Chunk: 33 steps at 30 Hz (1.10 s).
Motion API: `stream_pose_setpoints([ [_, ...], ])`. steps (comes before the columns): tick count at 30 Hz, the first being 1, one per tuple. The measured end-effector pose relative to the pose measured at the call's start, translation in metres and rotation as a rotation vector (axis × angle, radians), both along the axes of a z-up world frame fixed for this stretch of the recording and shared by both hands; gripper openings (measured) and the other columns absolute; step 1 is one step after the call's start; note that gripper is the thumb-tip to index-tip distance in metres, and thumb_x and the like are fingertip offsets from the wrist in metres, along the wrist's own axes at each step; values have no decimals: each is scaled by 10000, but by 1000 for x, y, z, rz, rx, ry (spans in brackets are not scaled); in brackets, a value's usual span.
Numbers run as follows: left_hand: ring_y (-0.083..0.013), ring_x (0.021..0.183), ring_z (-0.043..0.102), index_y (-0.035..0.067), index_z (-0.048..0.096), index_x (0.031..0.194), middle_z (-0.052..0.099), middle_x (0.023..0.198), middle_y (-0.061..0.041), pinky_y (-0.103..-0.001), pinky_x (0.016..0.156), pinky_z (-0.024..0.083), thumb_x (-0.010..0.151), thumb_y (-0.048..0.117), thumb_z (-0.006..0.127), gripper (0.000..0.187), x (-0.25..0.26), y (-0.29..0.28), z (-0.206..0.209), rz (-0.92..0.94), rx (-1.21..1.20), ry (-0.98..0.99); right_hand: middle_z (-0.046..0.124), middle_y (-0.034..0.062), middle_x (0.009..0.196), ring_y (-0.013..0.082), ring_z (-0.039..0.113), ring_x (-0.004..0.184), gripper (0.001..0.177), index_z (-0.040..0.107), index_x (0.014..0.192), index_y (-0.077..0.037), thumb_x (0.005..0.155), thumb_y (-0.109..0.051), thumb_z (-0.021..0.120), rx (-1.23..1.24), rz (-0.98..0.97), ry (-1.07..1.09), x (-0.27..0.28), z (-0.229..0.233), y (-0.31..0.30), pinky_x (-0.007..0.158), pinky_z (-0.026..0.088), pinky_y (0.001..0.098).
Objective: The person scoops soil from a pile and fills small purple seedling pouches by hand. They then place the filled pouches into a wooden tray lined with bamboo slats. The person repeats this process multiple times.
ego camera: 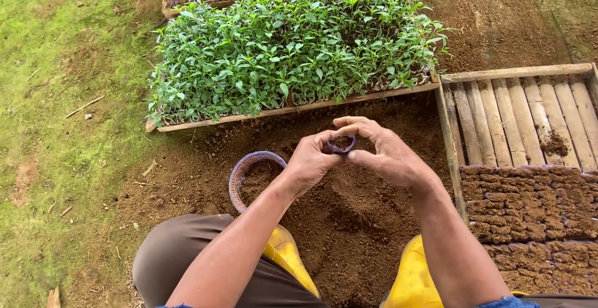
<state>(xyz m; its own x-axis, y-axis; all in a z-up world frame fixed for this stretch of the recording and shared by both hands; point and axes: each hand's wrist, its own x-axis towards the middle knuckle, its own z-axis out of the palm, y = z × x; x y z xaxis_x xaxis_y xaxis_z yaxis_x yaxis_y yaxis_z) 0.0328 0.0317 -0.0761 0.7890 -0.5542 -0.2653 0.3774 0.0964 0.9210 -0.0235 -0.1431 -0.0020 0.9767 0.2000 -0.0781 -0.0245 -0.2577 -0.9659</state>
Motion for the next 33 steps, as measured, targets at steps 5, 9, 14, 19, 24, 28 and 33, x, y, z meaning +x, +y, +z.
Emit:
stream_pose_setpoints([
  [5, -172, 746, 684, -26, 715, 1175, 730, 882, -185, -260, 731, 628, 742, -32, 862, 458, -3, 2, 25, -1, 51, -19, 557, 164, 1452, 411, 391, 1472, 584, 714, 1225, -99, 760, 171, 486, -146, -81, -215, -1, 10, -11, 1172, 269, 637],
  [9, -162, 732, 677, -33, 712, 1171, 715, 840, -152, -253, 724, 628, 739, -46, 853, 455, -5, 0, 29, -5, 69, -38, 576, 123, 1416, 374, 402, 1461, 639, 789, 1146, -199, 742, 188, 482, -351, -59, -385, 0, 1, -13, 1177, 301, 586],
  [14, -166, 725, 693, -23, 720, 1157, 721, 837, -148, -253, 716, 624, 750, -67, 799, 417, -9, 1, 38, -23, 108, -37, 582, 95, 1431, 359, 423, 1453, 620, 798, 1084, -252, 738, 161, 492, -668, -60, -452, 2, -24, -11, 1151, 365, 550],
  [19, -178, 727, 721, -11, 722, 1165, 735, 845, -159, -245, 696, 625, 758, -39, 820, 419, -5, 3, 30, -35, 85, -45, 596, 93, 1419, 363, 437, 1443, 569, 796, 1061, -223, 737, 155, 520, -641, -49, -445, 0, -9, -6, 1149, 376, 557],
  [24, -167, 745, 720, -19, 723, 1159, 736, 856, -149, -249, 709, 624, 761, -13, 841, 415, -5, 4, 24, -24, 60, -42, 599, 99, 1414, 349, 430, 1449, 538, 800, 1048, -222, 758, 138, 525, -672, -48, -386, 2, -10, -14, 1171, 356, 547],
  [28, -174, 762, 716, -15, 721, 1161, 727, 865, -148, -252, 727, 623, 771, -15, 830, 405, -4, 4, 29, -49, 66, -42, 601, 69, 1399, 367, 448, 1437, 482, 784, 1006, -223, 777, 125, 541, -593, -71, -415, 1, -7, -13, 1124, 400, 591],
  [33, -150, 798, 687, -1, 733, 1174, 719, 891, -121, -285, 764, 630, 779, -47, 817, 406, -3, 1, 13, -45, 27, -42, 592, 122, 1426, 417, 424, 1439, 276, 770, 1014, -167, 810, -19, 658, -445, -3, -289, -3, 16, -2, 1110, 369, 674],
])
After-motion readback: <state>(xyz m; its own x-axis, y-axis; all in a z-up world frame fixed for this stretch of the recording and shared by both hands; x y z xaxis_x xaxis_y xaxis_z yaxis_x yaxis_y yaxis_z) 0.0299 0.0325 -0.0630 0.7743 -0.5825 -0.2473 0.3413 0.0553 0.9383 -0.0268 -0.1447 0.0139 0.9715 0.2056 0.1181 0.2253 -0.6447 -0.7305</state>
